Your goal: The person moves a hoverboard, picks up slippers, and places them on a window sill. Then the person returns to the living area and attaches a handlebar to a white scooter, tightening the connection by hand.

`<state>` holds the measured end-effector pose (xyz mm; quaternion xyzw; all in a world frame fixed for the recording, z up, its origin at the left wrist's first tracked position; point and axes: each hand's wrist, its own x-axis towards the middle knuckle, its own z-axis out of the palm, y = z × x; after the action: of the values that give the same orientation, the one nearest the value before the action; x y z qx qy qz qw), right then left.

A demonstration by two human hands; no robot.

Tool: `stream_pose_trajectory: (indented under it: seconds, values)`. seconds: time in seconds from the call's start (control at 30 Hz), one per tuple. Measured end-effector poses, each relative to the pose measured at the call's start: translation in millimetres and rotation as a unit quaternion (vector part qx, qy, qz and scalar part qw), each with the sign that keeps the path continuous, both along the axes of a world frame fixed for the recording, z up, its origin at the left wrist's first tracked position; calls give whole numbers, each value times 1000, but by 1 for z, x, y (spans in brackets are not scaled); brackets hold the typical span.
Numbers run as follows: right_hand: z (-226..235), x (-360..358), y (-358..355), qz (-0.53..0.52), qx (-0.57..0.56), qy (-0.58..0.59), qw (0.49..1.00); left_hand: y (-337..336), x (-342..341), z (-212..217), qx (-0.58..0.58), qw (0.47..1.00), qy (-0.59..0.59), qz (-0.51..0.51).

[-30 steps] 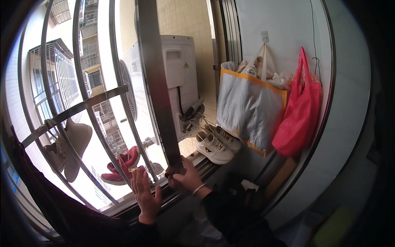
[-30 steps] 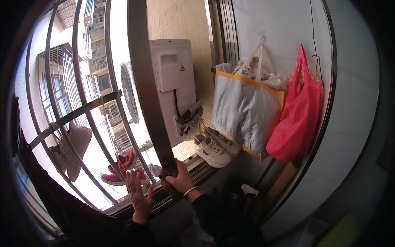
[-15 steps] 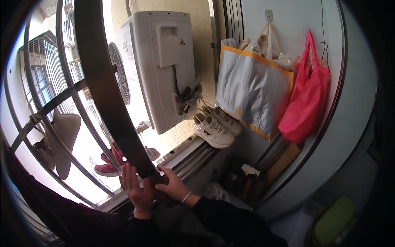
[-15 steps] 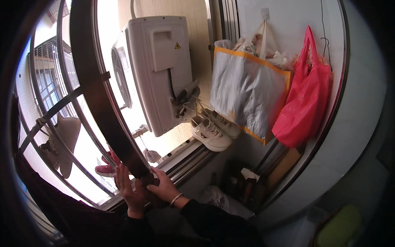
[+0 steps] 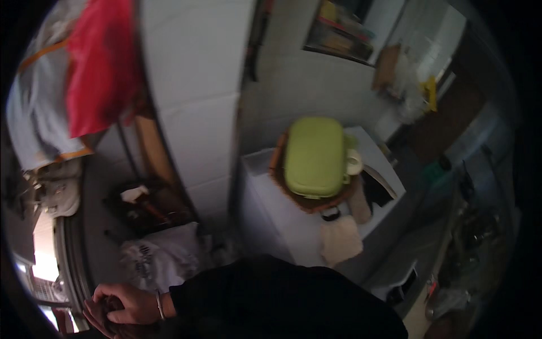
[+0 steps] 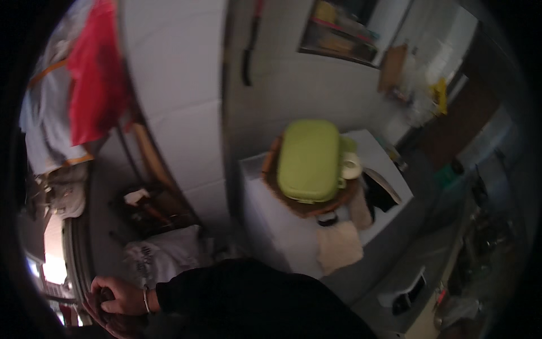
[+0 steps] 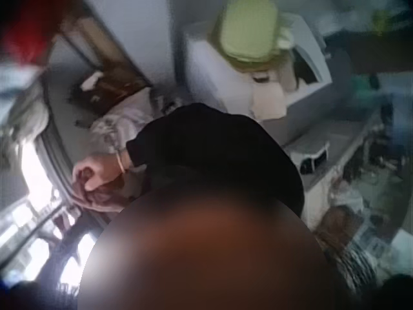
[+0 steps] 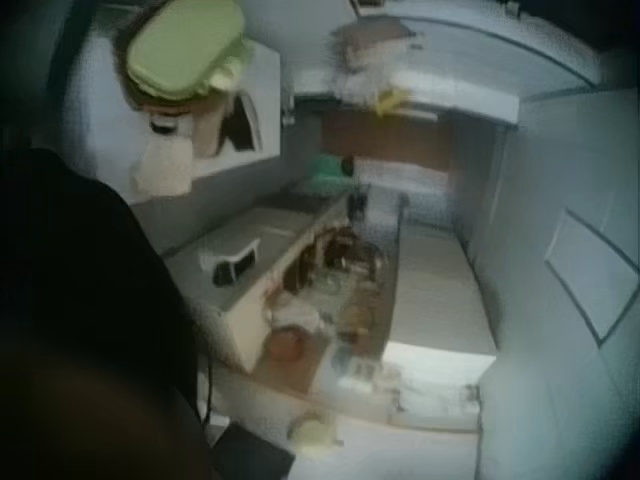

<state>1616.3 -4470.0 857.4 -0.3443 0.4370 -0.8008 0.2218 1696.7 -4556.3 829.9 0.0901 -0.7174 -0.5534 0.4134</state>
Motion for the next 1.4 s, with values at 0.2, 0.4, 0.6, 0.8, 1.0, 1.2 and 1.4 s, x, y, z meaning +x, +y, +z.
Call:
stream_pose_trajectory:
  seconds: [0.2, 0.4, 0.6, 0.8, 1.0, 1.2, 1.4]
  values:
    - [14, 15, 129, -220, 42, 96, 970, 113, -15, 24, 94, 953, -3, -289]
    - [-3, 44, 273, -341, 134, 146, 919, 223, -26, 26, 175, 867, -169, -435]
    - [-35, 114, 440, -528, 340, 140, 766, 320, -26, 21, 302, 689, -323, -574]
    - [-118, 160, 580, -836, 409, -57, 361, 362, -24, 10, 245, 635, -330, -654]
    - [-190, 168, 641, -818, 418, -179, 353, 366, -18, -2, 221, 648, -333, -648]
    - [-165, 161, 662, -673, 445, -338, 484, 359, -25, -4, 267, 600, -386, -648]
    - [-104, 165, 620, -802, 46, -200, 561, 355, -22, -1, 307, 583, -378, -650]
